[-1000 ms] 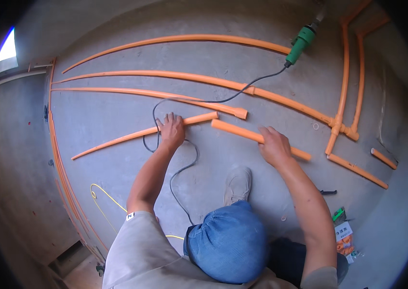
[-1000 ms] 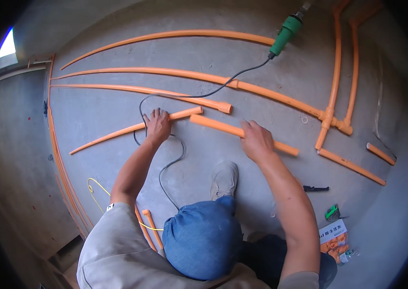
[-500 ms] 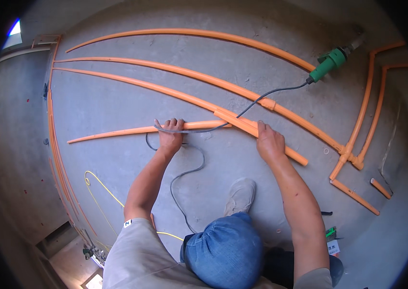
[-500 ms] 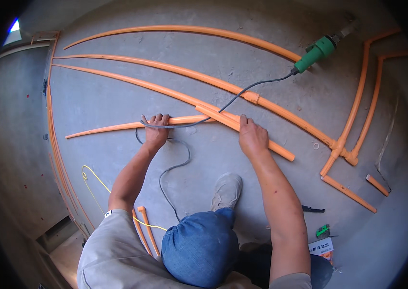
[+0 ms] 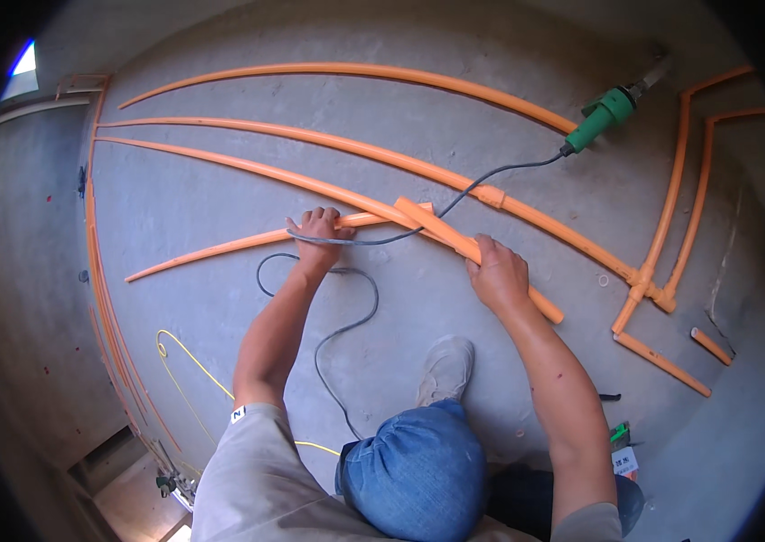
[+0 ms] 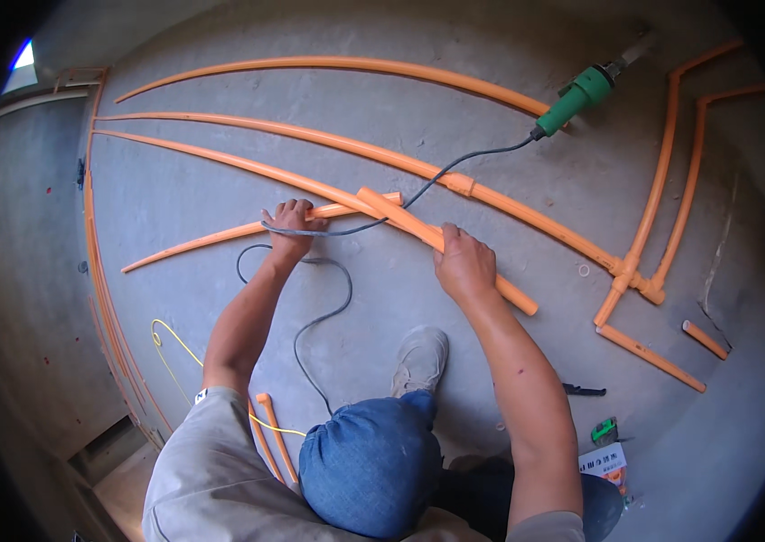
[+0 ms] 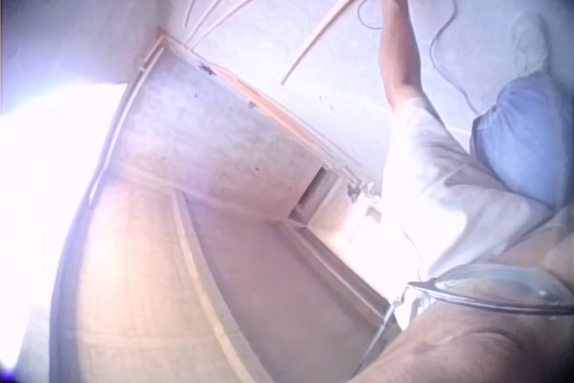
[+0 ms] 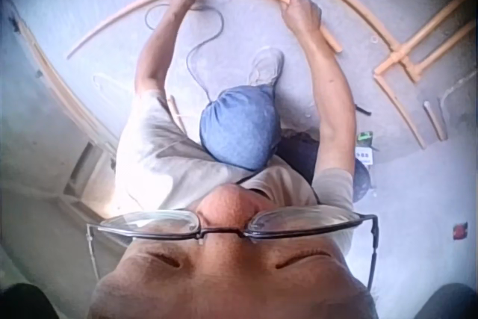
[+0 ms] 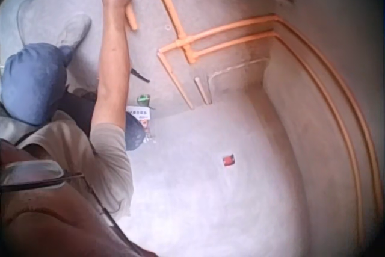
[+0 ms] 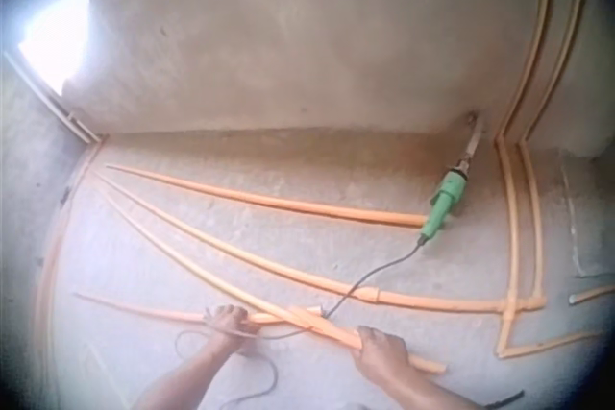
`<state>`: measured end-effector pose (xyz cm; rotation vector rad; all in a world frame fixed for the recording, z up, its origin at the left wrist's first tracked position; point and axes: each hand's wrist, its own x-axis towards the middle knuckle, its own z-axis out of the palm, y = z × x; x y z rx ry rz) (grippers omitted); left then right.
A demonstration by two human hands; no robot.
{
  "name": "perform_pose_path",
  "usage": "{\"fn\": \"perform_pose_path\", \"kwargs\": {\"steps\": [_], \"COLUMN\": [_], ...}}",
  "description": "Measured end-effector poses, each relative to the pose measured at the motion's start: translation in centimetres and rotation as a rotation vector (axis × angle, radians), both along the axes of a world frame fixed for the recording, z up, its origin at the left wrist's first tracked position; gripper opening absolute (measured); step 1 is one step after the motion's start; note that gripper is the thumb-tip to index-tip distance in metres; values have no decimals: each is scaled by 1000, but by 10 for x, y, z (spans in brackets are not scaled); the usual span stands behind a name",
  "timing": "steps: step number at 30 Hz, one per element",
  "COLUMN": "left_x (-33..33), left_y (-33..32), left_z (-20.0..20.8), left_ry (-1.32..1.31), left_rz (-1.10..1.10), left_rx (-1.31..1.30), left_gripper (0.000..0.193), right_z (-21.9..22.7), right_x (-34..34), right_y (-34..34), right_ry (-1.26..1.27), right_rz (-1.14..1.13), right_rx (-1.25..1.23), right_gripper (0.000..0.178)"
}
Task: The person connects orange conduit pipes on a concrete floor by heating the pipe ends with a specialized heating tool and pressing them together.
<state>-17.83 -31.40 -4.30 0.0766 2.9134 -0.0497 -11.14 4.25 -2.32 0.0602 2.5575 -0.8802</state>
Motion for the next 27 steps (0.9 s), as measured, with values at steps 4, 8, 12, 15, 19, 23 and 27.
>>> {"fn": "perform_pose_path", "kwargs": {"steps": [4,8,12,15,19,23,27], "left_x": [2,33,93,107,122,128,96], "left_y": [6,12,-14,-1,-20,-13,79], "left_z": [-7,-1,20,18,28,48,58], "left_ry": [86,191,-62,-216,-584,-988,-499], "left_rz": [29,-48,-128,-121,-194,-206,-279], "left_rx": [4,30,-106,-81,-330,-389,268], "left_gripper": [49,64,52,32,31,23,37], "right_z": [2,-6,-7,-20,-10,-4,5], "right_x": [-1,9,24,48,72,79,90], "right_y": [-2,14,17,50,77,95,122], "right_ry": [4,-35,48,130,96,73,62], "right_rz": [-75,-97,-125,-161,-125,-87,-174], "right_rx": [-54,-73,-167,-195,-186,-175,-151], "right_gripper": [41,45,46,45,43,42,39]}}
